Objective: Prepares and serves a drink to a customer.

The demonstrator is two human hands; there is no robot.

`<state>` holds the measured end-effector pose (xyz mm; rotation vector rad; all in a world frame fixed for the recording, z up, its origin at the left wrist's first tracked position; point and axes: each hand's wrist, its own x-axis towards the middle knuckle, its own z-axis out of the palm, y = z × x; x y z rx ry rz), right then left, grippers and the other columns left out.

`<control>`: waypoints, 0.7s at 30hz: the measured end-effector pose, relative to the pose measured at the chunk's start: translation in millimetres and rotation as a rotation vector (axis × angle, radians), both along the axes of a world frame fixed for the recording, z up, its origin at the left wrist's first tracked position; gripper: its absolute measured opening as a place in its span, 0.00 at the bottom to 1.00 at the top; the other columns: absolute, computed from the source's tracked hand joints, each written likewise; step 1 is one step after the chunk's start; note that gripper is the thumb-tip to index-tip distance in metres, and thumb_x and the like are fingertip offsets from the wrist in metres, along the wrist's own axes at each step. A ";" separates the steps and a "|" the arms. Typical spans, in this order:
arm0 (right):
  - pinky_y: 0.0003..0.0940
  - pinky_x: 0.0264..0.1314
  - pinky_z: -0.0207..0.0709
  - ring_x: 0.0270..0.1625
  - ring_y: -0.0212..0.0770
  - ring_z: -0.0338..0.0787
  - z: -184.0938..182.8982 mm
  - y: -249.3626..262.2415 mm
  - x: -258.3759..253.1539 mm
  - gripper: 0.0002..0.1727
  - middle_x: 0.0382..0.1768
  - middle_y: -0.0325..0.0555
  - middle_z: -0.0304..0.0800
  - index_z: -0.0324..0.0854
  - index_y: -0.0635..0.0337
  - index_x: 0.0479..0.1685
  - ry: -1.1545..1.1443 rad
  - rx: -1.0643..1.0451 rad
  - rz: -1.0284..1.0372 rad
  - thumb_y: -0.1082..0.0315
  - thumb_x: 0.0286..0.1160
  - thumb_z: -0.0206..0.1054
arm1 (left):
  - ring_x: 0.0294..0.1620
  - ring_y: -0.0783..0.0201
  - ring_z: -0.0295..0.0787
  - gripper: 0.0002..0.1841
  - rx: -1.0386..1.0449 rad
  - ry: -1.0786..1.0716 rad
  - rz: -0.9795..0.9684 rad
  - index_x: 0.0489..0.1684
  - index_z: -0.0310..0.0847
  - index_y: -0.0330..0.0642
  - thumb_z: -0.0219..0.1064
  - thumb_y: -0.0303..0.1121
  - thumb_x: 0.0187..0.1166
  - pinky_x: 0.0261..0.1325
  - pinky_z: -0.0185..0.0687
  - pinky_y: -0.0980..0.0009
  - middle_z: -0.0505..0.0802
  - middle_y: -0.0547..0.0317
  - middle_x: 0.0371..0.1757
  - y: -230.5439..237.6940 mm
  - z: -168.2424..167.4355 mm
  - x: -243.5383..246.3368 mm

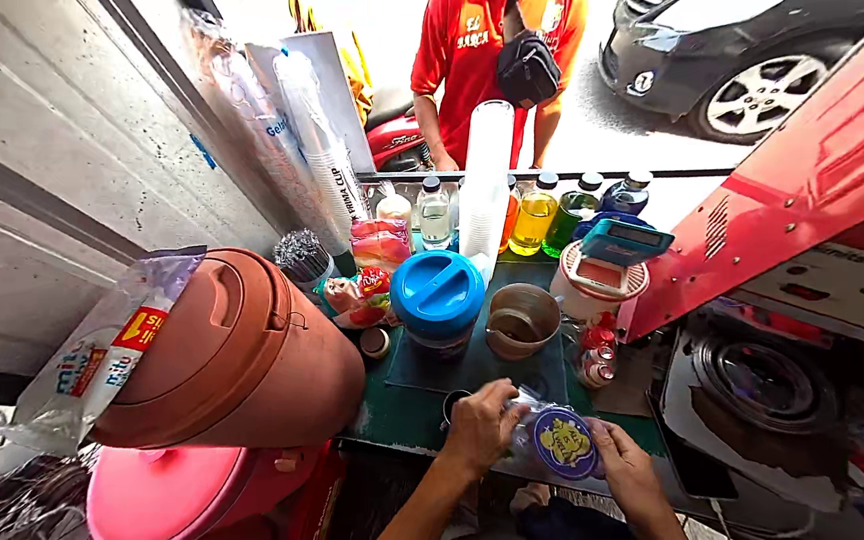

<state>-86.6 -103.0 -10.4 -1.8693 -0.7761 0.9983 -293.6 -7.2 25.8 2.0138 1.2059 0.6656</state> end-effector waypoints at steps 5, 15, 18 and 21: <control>0.34 0.46 0.85 0.46 0.34 0.89 13.0 -8.4 7.1 0.23 0.51 0.53 0.89 0.78 0.70 0.68 0.071 -0.034 0.029 0.62 0.95 0.45 | 0.46 0.58 0.93 0.12 0.483 -0.044 0.713 0.55 0.87 0.32 0.61 0.29 0.84 0.51 0.91 0.61 0.92 0.45 0.50 109.2 81.6 -73.3; 0.27 0.42 0.85 0.42 0.29 0.89 7.7 -14.7 16.7 0.19 0.49 0.49 0.89 0.77 0.70 0.68 0.203 -0.021 0.037 0.67 0.90 0.53 | 0.81 0.32 0.70 0.26 0.329 0.223 1.300 0.80 0.70 0.28 0.58 0.20 0.79 0.84 0.64 0.48 0.75 0.23 0.78 246.3 104.3 -120.7; 0.23 0.39 0.84 0.38 0.27 0.89 3.4 -18.4 18.6 0.17 0.47 0.44 0.89 0.78 0.69 0.66 0.267 -0.008 0.007 0.68 0.87 0.56 | 0.86 0.48 0.68 0.26 -0.139 0.250 1.318 0.85 0.63 0.29 0.49 0.19 0.87 0.87 0.58 0.57 0.74 0.36 0.84 235.5 145.6 -97.4; 0.26 0.36 0.85 0.36 0.31 0.90 -1.4 -21.7 20.0 0.17 0.46 0.46 0.91 0.79 0.67 0.65 0.287 -0.004 -0.021 0.69 0.85 0.58 | 0.72 0.45 0.82 0.22 0.302 0.234 1.395 0.72 0.79 0.34 0.58 0.22 0.79 0.76 0.74 0.55 0.87 0.37 0.67 270.3 72.1 -156.0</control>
